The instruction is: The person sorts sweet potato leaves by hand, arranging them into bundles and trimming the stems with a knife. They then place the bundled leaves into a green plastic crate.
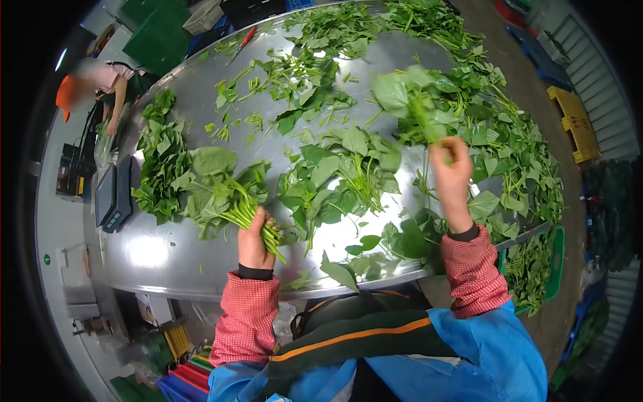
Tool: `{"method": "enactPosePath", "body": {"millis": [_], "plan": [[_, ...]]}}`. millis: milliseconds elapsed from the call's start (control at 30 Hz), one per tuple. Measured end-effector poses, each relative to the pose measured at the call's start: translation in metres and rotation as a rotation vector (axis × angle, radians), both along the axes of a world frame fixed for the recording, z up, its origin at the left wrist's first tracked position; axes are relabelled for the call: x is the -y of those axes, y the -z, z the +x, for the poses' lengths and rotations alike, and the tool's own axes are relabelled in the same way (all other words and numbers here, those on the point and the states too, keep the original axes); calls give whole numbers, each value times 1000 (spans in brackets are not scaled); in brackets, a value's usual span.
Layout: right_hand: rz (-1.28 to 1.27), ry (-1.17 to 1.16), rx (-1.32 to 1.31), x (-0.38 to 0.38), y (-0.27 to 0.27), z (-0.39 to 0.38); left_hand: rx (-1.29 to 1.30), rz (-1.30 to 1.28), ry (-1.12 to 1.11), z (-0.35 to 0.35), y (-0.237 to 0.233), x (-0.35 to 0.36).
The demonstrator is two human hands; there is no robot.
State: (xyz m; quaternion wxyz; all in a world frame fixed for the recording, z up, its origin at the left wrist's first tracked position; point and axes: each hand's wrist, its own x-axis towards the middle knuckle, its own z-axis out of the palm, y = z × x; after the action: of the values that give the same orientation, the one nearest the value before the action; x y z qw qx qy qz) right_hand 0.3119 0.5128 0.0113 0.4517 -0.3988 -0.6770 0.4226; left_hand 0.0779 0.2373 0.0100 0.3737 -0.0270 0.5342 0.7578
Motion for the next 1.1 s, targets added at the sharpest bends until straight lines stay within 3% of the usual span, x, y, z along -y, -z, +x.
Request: {"method": "enactPosePath", "body": {"millis": [33, 67, 100, 400, 533, 633, 733, 833, 1000, 1100], "plan": [[170, -11, 143, 5, 2, -7, -1, 1, 34, 6, -3, -7], [94, -94, 223, 17, 3, -10, -1, -1, 63, 13, -4, -14], [274, -115, 272, 29, 2, -13, 0, -6, 90, 20, -4, -19], [890, -451, 346, 92, 9, -37, 89, 42, 224, 87, -1, -63], [961, -478, 402, 98, 4, -38, 102, 10, 173, 86, 5, -64], [834, -560, 502, 92, 7, -24, 82, -21, 65, 72, 9, -60], [525, -704, 530, 95, 11, 0, 75, 5, 6, 44, 3, -46], [396, -1183, 768, 109, 30, 20, 101, 40, 55, 32, 12, -35], [-79, -948, 614, 102, -17, -14, 272, 26, 182, 45, 5, -30], [131, -835, 461, 105, -9, -30, 282, 38, 238, 49, 14, -27]]}}
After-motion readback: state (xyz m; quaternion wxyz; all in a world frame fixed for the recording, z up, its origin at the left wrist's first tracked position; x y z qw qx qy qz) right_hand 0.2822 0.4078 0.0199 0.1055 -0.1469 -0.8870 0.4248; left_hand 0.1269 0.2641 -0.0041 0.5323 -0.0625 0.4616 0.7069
